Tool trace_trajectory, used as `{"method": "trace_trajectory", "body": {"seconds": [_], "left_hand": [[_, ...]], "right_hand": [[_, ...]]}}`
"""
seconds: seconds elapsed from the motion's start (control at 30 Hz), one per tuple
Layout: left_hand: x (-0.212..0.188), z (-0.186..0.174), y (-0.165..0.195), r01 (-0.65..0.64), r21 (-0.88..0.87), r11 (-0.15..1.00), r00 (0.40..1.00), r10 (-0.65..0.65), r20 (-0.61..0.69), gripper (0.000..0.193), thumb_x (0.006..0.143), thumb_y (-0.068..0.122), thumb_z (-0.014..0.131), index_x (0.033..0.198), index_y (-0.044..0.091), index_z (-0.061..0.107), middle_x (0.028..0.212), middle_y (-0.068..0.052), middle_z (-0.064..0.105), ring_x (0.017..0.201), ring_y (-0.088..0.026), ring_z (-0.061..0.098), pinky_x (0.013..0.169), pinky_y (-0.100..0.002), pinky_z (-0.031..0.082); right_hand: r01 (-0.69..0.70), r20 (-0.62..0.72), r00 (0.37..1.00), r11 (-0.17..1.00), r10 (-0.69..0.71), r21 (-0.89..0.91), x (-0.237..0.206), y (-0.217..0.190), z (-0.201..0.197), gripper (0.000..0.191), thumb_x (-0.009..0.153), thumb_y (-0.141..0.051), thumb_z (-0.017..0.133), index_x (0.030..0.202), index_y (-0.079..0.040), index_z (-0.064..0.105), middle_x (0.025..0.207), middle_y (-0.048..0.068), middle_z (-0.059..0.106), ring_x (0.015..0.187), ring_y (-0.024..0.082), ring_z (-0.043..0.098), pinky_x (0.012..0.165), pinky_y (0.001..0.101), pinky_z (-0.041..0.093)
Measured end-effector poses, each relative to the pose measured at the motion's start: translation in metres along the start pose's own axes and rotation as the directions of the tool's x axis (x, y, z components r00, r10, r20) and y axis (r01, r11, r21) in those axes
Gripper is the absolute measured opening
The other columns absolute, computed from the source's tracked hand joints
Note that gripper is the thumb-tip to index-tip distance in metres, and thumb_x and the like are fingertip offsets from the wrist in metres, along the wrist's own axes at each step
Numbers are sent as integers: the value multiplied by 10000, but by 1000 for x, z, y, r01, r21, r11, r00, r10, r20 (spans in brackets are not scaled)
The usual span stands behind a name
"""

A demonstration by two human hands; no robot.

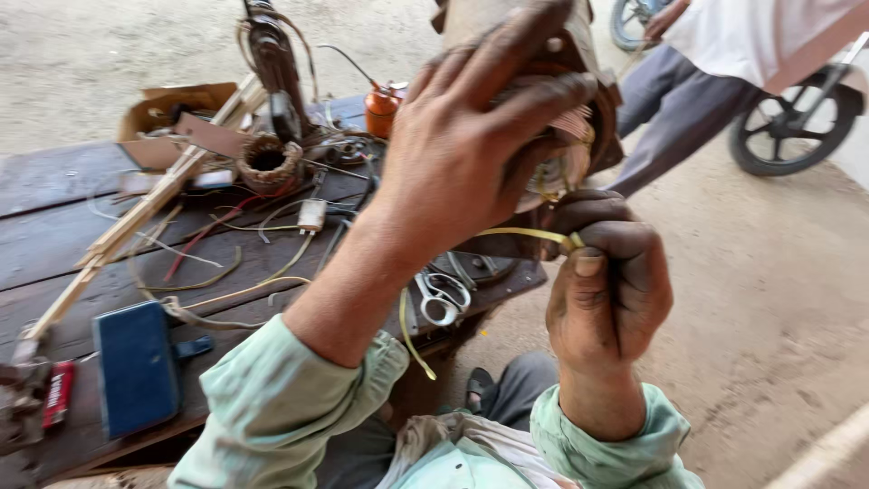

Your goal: The person works on a cylindrical electrical coil mounted on a wooden workbench, using a screwdriver, pliers, and scissors to manipulate wires and secure them with yellow tape. They repeatedly adjust and tighten connections within the coil assembly.

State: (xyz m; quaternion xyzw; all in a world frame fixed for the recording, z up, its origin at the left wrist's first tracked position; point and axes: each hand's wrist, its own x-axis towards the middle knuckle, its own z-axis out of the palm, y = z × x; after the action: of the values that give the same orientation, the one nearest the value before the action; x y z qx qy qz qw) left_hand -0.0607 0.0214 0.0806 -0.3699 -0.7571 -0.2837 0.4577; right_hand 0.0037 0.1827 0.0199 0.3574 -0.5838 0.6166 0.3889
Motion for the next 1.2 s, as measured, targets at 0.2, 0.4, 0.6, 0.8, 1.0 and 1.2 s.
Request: {"method": "trace_trajectory", "body": {"seconds": [0.2,0.4,0.6,0.8,1.0,1.2], "left_hand": [[-27,9,34,-30,57,998,990,37,-134,291,906,280,815,1164,154,770,1375,-111,583,1339,-394,528,1151,-615,395],[-38,13,35,-25,-102,994,987,8,-162,291,984,232,767,1240,99,730,1358,-73,661,1416,-351,528,1246,-551,383],[-41,32,37,-10,-96,995,976,-12,-219,241,956,186,760,1190,128,742,1260,-37,714,1441,-281,522,1279,-585,288],[-36,30,39,65,-84,994,994,-72,-82,381,860,282,768,1212,162,684,1260,-44,710,1464,-302,427,1322,-590,209],[-34,26,37,90,-87,992,992,-97,-76,377,851,301,755,1199,192,660,1311,-62,683,1483,-284,392,1362,-550,163],[-38,20,33,-32,-32,999,999,33,18,250,922,183,713,1168,206,674,1391,-125,668,1478,-286,383,1312,-598,131]], "right_hand": [[73,216,976,978,-30,-194,14,-15,-23,163,1151,-168,566,1095,-17,542,1025,149,658,1007,243,630,938,338,486],[139,318,946,965,-64,-222,29,-20,-30,158,1129,-156,588,1075,-14,546,992,146,671,967,237,636,887,329,497],[76,213,977,967,-23,-244,24,-27,-30,203,1114,-171,623,1011,-15,544,999,151,665,999,249,619,896,336,521],[126,203,974,983,-97,-135,17,-18,-26,229,1155,-214,652,1114,-8,562,1099,156,674,1008,218,620,913,302,515],[129,226,969,983,-97,-133,0,-5,-34,249,1146,-231,676,1103,-4,583,1183,147,655,996,188,615,889,268,517],[72,190,981,990,-48,-124,16,-24,-35,270,1138,-248,699,1093,1,604,1266,139,637,985,157,610,865,234,519]]}}
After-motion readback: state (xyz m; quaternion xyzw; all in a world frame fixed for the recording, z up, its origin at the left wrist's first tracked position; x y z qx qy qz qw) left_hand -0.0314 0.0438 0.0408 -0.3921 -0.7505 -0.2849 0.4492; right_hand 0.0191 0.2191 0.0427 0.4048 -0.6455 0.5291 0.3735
